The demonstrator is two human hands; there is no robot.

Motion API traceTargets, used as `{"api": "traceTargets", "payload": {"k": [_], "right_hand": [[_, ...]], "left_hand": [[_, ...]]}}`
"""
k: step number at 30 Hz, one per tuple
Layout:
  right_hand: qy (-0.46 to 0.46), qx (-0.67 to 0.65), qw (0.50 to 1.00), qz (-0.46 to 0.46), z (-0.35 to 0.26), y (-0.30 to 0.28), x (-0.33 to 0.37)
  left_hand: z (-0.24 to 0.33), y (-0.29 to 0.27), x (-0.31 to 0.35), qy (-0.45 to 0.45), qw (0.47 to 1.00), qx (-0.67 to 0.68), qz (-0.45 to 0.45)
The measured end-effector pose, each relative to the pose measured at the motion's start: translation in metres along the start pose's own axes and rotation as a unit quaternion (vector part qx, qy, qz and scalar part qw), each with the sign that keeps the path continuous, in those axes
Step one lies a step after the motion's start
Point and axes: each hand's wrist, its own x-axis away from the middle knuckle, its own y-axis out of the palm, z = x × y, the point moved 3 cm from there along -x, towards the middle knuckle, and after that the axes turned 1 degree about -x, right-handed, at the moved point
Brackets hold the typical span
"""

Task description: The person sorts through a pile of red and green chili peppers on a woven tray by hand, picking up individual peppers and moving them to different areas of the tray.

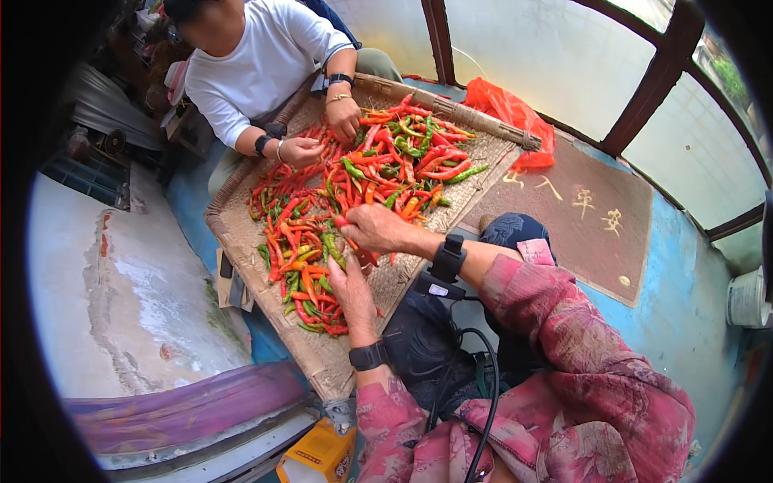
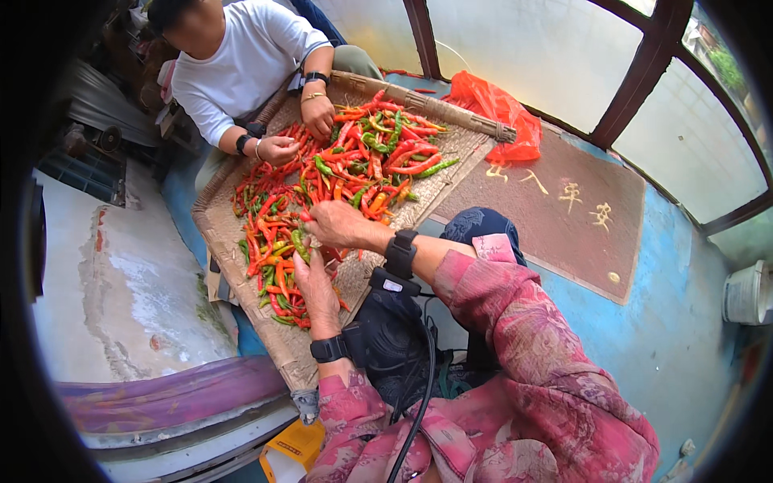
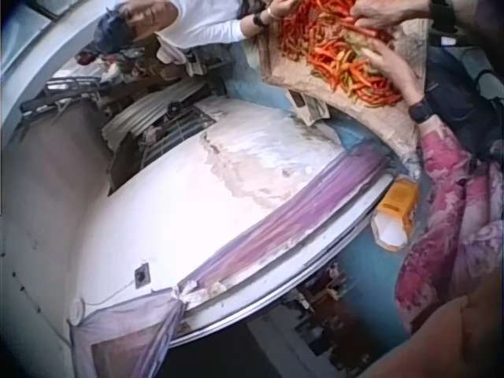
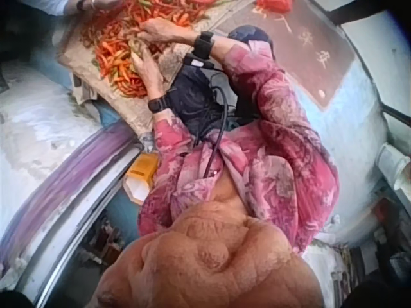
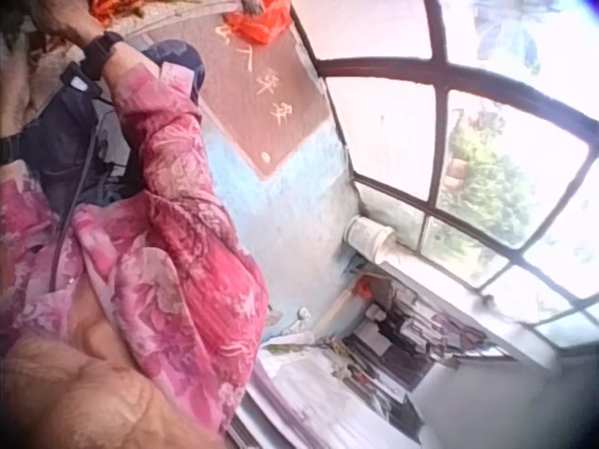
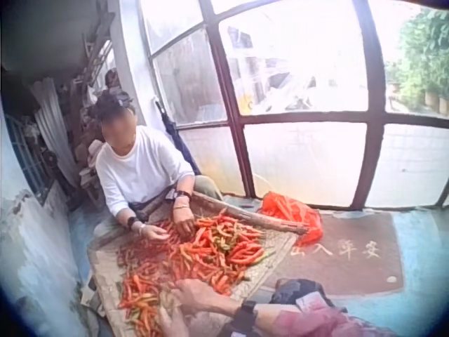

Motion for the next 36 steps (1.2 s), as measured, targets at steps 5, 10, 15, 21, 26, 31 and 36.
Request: {"api": "traceTargets", "payload": {"k": [5, 10, 15, 21, 26, 31, 36], "right_hand": [[0.04, -0.15, 0.967, 0.201, 0.013, -0.057, -0.025], [-0.01, 0.034, 0.973, 0.229, -0.001, -0.068, -0.018], [-0.009, -0.004, 0.986, -0.168, -0.014, -0.001, 0.009], [0.059, -0.132, 0.957, -0.25, -0.01, 0.006, 0.004], [0.014, -0.112, 0.983, -0.145, -0.008, 0.0, -0.018], [0.087, -0.108, 0.975, 0.173, 0.021, -0.048, -0.034], [-0.041, 0.085, 0.974, -0.204, -0.014, 0.038, -0.003]], "left_hand": [[0.0, -0.01, 0.004, -0.041, 0.998, 0.029, 0.03], [0.002, -0.011, 0.009, -0.032, 0.995, 0.094, 0.021], [0.011, 0.004, 0.011, 0.01, 1.0, -0.011, -0.019], [0.007, 0.001, 0.016, -0.029, 0.998, -0.044, -0.027], [0.01, -0.023, 0.016, 0.08, 0.981, -0.173, 0.022], [0.02, -0.074, 0.021, 0.093, 0.979, -0.151, 0.105], [0.021, -0.083, 0.024, 0.232, 0.783, -0.559, 0.144]]}}
